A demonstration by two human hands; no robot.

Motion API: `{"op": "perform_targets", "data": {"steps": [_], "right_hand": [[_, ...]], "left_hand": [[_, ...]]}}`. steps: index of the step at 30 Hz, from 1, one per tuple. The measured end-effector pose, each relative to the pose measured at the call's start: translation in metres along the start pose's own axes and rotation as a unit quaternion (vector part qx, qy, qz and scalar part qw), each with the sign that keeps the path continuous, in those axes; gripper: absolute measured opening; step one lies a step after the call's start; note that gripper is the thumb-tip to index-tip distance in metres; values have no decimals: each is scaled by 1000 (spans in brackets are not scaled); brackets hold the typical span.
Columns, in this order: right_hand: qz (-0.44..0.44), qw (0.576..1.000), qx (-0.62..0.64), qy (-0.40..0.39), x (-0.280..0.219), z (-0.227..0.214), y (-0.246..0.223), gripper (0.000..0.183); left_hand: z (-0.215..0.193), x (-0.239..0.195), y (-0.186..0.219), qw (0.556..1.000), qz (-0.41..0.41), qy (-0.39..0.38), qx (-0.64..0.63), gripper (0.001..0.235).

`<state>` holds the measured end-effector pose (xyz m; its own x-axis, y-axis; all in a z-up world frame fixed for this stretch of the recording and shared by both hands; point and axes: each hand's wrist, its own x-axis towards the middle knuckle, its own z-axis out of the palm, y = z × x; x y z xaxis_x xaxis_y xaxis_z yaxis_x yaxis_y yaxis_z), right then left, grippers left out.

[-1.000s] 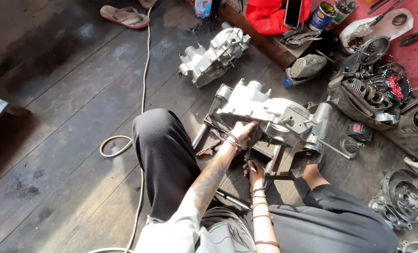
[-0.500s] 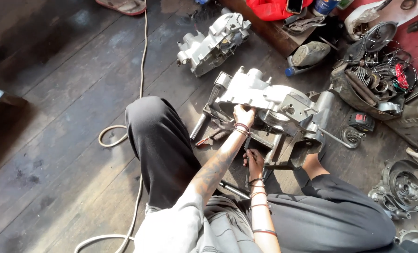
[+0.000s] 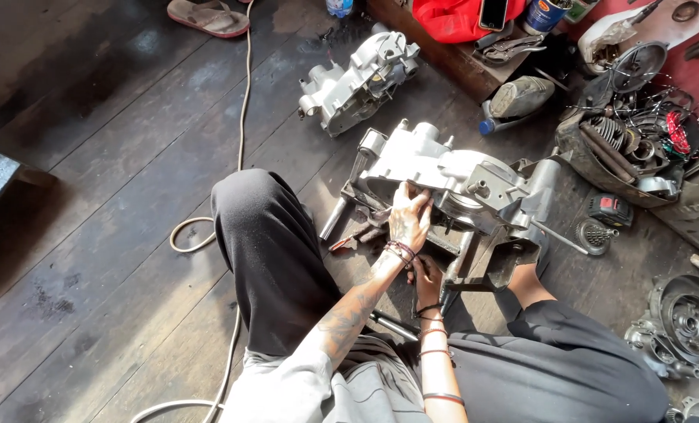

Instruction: Cleaning and inspecting the interior of a motorcycle engine casing using a cloth to remove oil and debris.

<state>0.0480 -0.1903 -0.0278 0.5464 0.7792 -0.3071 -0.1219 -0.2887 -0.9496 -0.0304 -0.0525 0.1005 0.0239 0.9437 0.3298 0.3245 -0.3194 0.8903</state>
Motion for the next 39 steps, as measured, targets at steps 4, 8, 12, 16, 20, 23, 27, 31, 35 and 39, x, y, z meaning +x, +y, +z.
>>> {"op": "perform_targets", "data": {"steps": [4,8,12,16,20,23,27,31,35,39], "right_hand": [[1,1000,-5,-11,4,-3,14,16],[-14,1000,-1,3,7,-8,12,15],[23,999,23,8,19,-15,34,14],[34,999,25,19,11,-12,14,11],[36,999,11,23,9,-7,10,13],[29,999,4,15,9,-9,9,16],[25,1000,-1,-2,8,-4,2,19],[22,999,-21,-13,11,-8,13,23],[23,999,-23,-14,18,-6,28,17],[26,999,-20,-15,15,-2,25,17]], "left_hand": [[-15,-6,5,999,5,-23,25,16],[7,-2,-22,999,8,28,27,12],[10,-2,-42,963,-228,60,-130,17],[34,-5,-63,861,-293,117,-400,23],[1,-13,-21,939,-169,4,-298,26],[23,-16,-34,972,-95,-65,-202,36],[80,-8,-89,975,-83,-87,-186,36],[18,-21,-36,980,-33,-65,-185,38],[29,-32,-49,990,47,-34,-130,48],[40,-28,-66,993,60,-62,-83,41]]}}
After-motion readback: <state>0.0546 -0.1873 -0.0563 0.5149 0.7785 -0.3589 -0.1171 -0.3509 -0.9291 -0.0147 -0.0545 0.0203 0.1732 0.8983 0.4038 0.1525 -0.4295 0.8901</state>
